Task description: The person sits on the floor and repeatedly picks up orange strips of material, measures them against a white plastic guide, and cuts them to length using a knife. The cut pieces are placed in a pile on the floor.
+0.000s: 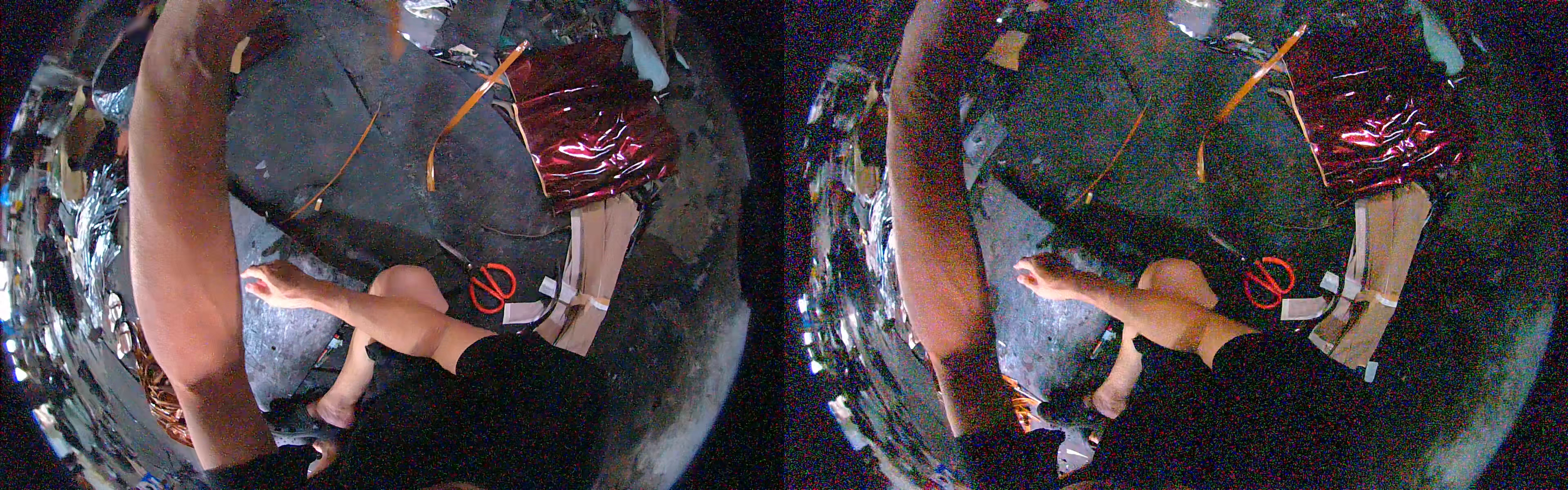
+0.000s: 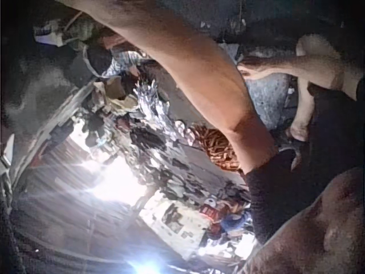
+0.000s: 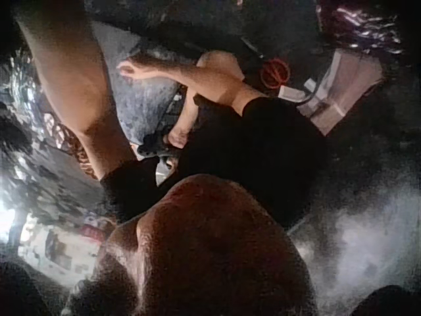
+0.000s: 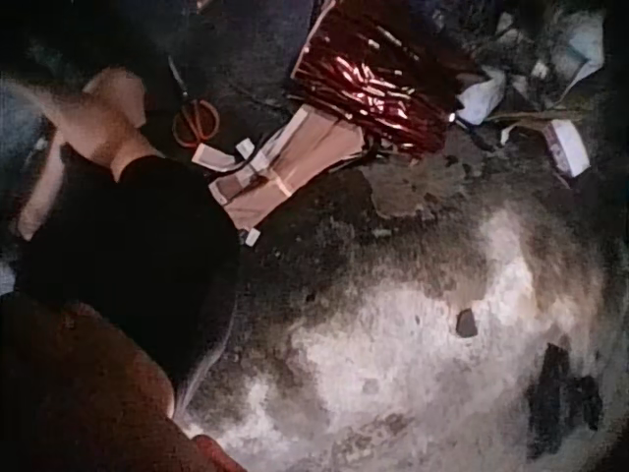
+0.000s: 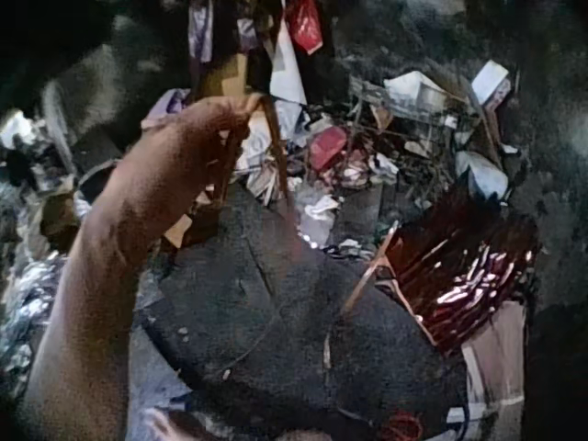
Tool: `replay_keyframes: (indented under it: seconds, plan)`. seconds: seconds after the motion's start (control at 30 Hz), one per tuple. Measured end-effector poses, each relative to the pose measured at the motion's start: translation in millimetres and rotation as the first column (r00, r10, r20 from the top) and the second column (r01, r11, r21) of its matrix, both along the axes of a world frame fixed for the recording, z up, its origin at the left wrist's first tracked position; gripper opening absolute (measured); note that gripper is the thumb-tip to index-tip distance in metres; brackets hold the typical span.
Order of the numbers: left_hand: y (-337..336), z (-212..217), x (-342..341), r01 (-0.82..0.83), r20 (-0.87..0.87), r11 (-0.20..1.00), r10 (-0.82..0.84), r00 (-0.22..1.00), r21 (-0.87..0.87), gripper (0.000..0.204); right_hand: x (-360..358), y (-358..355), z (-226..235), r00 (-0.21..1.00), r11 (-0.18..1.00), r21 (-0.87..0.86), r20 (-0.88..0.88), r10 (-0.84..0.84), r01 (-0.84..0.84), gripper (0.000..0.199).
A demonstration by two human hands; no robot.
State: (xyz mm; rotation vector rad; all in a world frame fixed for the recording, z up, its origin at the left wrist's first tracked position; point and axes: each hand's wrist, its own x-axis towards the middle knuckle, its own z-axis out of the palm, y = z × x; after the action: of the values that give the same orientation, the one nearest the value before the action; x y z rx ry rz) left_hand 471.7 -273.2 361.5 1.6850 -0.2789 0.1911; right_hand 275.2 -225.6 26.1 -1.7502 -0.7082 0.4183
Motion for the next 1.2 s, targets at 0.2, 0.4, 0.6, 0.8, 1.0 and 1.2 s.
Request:
replay_keyframes:
  seconds: [0.2, 0.4, 0.6, 0.8, 1.0, 1.2]
  plan:
    - [-37.2, -136.3, 26.4, 0.292, -0.393, 0.956, -0.263, 0.881, 0.014, 0.025, 4.3, -3.8, -6.8, 0.994, 0.995, -0.029, -0.037, 0.098, -0.099, 0.032]
    - [-57.9, -323.2, 14.4, 0.081, -0.186, 0.812, 0.034, 0.982, 0.578, 0.024, -6.7, 7.1, -30.4, 0.98, 0.986, 0.036, -0.112, 0.167, -0.164, 0.035]
    - [-3.1, -303.9, -22.3, 0.014, -0.147, 0.806, 0.091, 0.985, 0.591, 0.026, -18.1, 24.7, -99.5, 0.925, 0.956, 0.214, -0.281, 0.257, -0.201, 0.038]
    - [125.3, -242.1, -161.8, -0.445, -0.101, 0.728, 0.571, 0.815, 0.522, 0.029, -3.4, 14.8, -56.7, 0.961, 0.967, 0.061, 0.14, 0.238, -0.248, 0.041]
    - [262.8, -261.9, -350.6, -0.745, -0.101, 0.572, 0.811, 0.576, 0.343, 0.02, -56.8, 32.6, 17.4, 0.94, 0.945, 0.008, 0.106, 0.324, -0.326, 0.078]
    - [391.4, -270.2, -515.4, -0.793, 0.142, -0.26, 0.965, -0.219, 0.551, 0.034, -71.6, 34.6, 11.3, 0.925, 0.885, -0.293, 0.003, 0.379, -0.362, 0.08]
